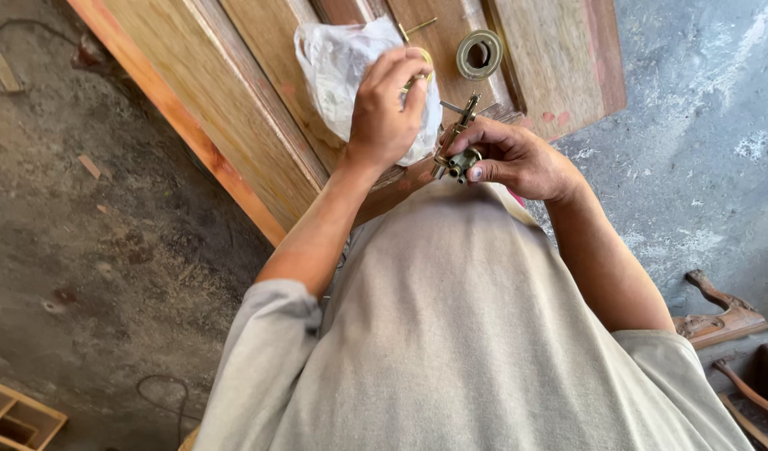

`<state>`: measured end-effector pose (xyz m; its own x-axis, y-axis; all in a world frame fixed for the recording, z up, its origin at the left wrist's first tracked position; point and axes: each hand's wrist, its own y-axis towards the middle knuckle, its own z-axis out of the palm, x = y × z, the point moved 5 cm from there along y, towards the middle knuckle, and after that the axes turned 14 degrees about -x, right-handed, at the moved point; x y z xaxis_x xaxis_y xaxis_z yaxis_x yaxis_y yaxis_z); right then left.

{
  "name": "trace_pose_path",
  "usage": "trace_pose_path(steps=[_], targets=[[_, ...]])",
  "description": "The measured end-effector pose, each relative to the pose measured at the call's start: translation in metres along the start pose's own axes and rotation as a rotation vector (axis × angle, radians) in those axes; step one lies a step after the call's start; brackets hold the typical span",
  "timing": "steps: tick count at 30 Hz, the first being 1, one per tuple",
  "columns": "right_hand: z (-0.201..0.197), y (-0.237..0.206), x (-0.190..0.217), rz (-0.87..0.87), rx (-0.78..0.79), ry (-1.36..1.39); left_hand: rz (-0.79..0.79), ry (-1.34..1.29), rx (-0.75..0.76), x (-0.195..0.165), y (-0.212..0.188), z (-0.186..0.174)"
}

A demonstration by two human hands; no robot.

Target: The person sits with a wooden door panel on the ground and takes apart a brass door lock set on their lap, separating the latch body, cylinder, knob and rose components by hand and laying the parts on a plastic bag on the door. They continue pulling apart and rehandling the lock pieces throughout the clip.

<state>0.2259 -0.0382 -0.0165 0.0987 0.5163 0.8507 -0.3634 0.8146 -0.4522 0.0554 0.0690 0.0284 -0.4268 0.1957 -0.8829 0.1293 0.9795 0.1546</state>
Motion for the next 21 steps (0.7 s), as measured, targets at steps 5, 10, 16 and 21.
trace_pose_path(steps=[5,10,16,21], targets=[[0.002,-0.005,0.006,-0.051,0.024,-0.057,-0.612,-0.613,0.317,0.016,-0.041,0.016],[0.008,-0.011,0.011,-0.019,-0.068,-0.122,-0.872,-0.943,0.287,0.028,-0.065,0.027],[-0.005,-0.026,0.022,-0.018,-0.239,0.138,-0.996,-1.021,0.115,0.04,-0.087,0.028],[-0.003,-0.023,0.017,0.043,-0.306,0.532,-0.906,-1.009,0.058,0.037,-0.095,0.026]])
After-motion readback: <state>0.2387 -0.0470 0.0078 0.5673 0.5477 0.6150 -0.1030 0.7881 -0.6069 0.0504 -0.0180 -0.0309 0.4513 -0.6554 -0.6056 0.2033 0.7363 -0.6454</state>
